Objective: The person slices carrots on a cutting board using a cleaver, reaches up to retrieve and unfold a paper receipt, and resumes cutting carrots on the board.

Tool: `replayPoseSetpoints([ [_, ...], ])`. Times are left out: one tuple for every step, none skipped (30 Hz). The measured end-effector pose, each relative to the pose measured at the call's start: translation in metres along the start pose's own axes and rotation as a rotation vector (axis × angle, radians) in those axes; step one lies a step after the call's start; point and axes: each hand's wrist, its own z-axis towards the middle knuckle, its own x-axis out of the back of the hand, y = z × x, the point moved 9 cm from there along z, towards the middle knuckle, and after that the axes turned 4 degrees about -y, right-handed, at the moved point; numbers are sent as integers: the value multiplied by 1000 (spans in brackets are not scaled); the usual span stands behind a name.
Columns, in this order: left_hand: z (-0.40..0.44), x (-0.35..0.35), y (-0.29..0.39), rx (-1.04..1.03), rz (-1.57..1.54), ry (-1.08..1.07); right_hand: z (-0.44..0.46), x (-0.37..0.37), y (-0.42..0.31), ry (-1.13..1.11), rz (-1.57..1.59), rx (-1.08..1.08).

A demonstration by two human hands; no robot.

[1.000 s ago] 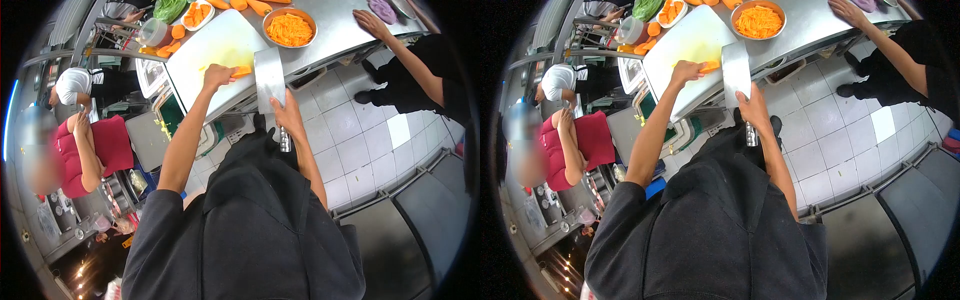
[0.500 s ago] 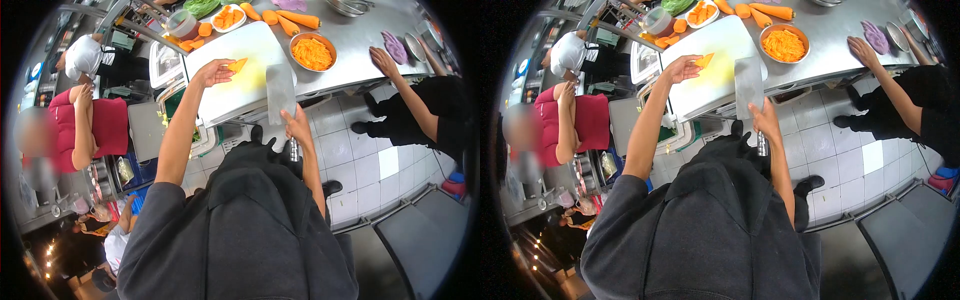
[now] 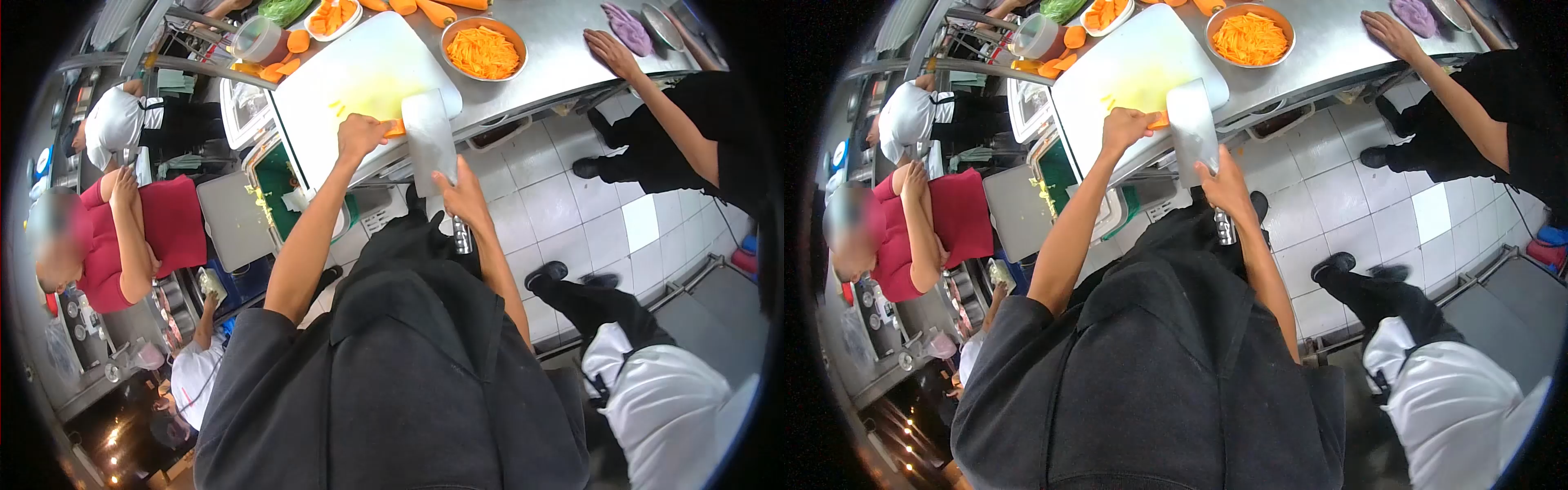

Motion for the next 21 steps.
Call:
replayPoseSetpoints([
  [-1,1,-1,-3,-48,11,1,-2,-1,-6,-22,-4],
  [-2,1,-2,-5,-97,22,1,-5,-1,-13,-43,-10],
  [-2,0,-3,-4,-94,20,2,-6,1,-13,-41,-13],
  [-3,0,-3,-1,-104,27,4,-7,2,-11,-65,-16],
  [-2,0,-3,2,-116,36,6,-7,3,-9,-90,-19],
  [-2,1,-3,4,-117,38,6,-7,0,-12,-91,-18],
  [-1,0,-4,16,-101,23,4,-7,-3,-18,-105,-38],
  [0,0,-4,25,-84,7,3,-7,-4,-22,-119,-57],
  [2,1,-3,26,-85,7,6,-8,2,-22,-119,-58],
  [4,1,-1,9,-43,4,9,-8,4,1,-131,8],
  [5,1,2,-8,-2,0,12,-7,7,25,-142,74],
  [6,-1,1,-7,-1,-3,12,-7,8,25,-141,71],
  [8,-1,1,-11,9,2,13,-7,9,24,-133,66],
  [9,-1,1,-15,21,6,14,-7,11,23,-124,61],
  [9,-1,1,-15,23,5,13,-7,12,24,-121,59],
  [9,-1,1,-15,5,-1,14,-6,11,27,-136,71],
  [10,0,1,-13,-14,-6,14,-6,10,30,-151,81],
  [10,0,1,-12,-12,-9,12,-6,5,30,-150,78],
  [10,0,2,-17,-35,-14,11,-6,4,15,-116,40],
  [10,-1,2,-21,-58,-20,10,-6,3,-1,-83,0],
  [10,-2,2,-18,-57,-24,9,-4,1,-1,-82,-5],
])
